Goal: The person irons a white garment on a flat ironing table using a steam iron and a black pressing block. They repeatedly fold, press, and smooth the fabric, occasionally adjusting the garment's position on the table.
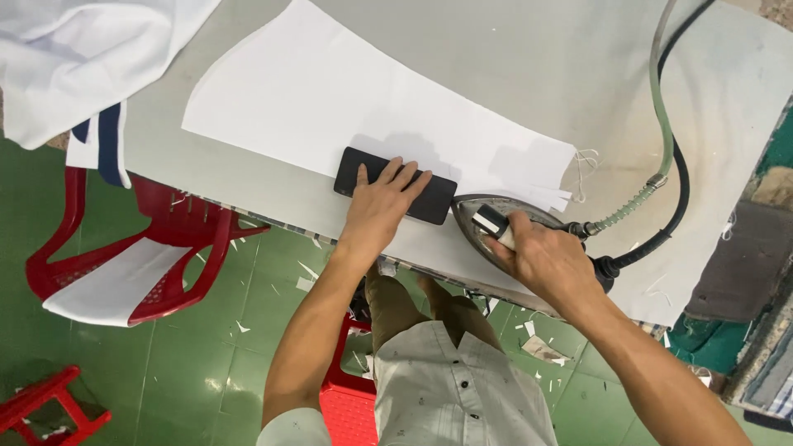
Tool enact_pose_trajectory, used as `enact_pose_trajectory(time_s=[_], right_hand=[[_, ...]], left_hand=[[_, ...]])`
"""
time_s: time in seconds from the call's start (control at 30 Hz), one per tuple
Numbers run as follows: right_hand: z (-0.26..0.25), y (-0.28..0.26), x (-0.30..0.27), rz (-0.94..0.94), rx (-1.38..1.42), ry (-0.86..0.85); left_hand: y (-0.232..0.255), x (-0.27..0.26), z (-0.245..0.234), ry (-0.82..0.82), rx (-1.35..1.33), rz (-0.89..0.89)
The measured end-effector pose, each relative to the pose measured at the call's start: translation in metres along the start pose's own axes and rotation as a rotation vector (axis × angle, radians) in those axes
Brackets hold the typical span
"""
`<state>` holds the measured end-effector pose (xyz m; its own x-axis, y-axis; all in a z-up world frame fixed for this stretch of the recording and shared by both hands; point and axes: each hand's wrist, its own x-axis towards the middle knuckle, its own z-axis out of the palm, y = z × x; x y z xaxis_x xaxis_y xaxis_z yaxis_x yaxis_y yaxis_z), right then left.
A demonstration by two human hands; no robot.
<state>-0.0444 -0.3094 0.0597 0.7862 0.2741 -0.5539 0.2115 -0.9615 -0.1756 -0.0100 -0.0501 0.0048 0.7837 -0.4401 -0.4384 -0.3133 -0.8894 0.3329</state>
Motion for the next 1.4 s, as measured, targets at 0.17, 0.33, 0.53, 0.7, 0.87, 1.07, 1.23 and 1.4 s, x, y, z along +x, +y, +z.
enact_pose_trajectory(time_s=[0.17,0.33,0.53,0.7,0.87,1.07,1.23,1.4], right_hand=[[0.002,0.023,-0.020,0.070,-0.008,0.034],[0.012,0.048,-0.030,0.132,-0.003,-0.015],[0.007,0.055,-0.034,0.202,0.015,-0.068],[0.017,0.054,-0.032,0.174,-0.030,-0.003],[0.024,0.040,-0.017,0.093,-0.050,0.067],[0.013,0.009,0.003,0.003,-0.026,0.126],[-0.003,-0.014,0.015,-0.072,-0.019,0.074],[0.004,-0.004,0.005,-0.051,0.018,0.084]], left_hand=[[0.029,0.009,0.013,-0.019,0.025,0.049],[0.049,0.012,0.023,0.034,0.028,0.086],[0.029,0.001,0.010,0.005,0.013,0.095],[-0.052,-0.019,-0.009,0.000,0.024,-0.063],[-0.118,-0.040,-0.033,0.057,-0.047,-0.160],[-0.165,-0.048,-0.030,0.110,-0.068,-0.247],[-0.174,-0.046,-0.031,0.144,-0.059,-0.298],[-0.176,-0.042,-0.014,0.230,-0.048,-0.304]])
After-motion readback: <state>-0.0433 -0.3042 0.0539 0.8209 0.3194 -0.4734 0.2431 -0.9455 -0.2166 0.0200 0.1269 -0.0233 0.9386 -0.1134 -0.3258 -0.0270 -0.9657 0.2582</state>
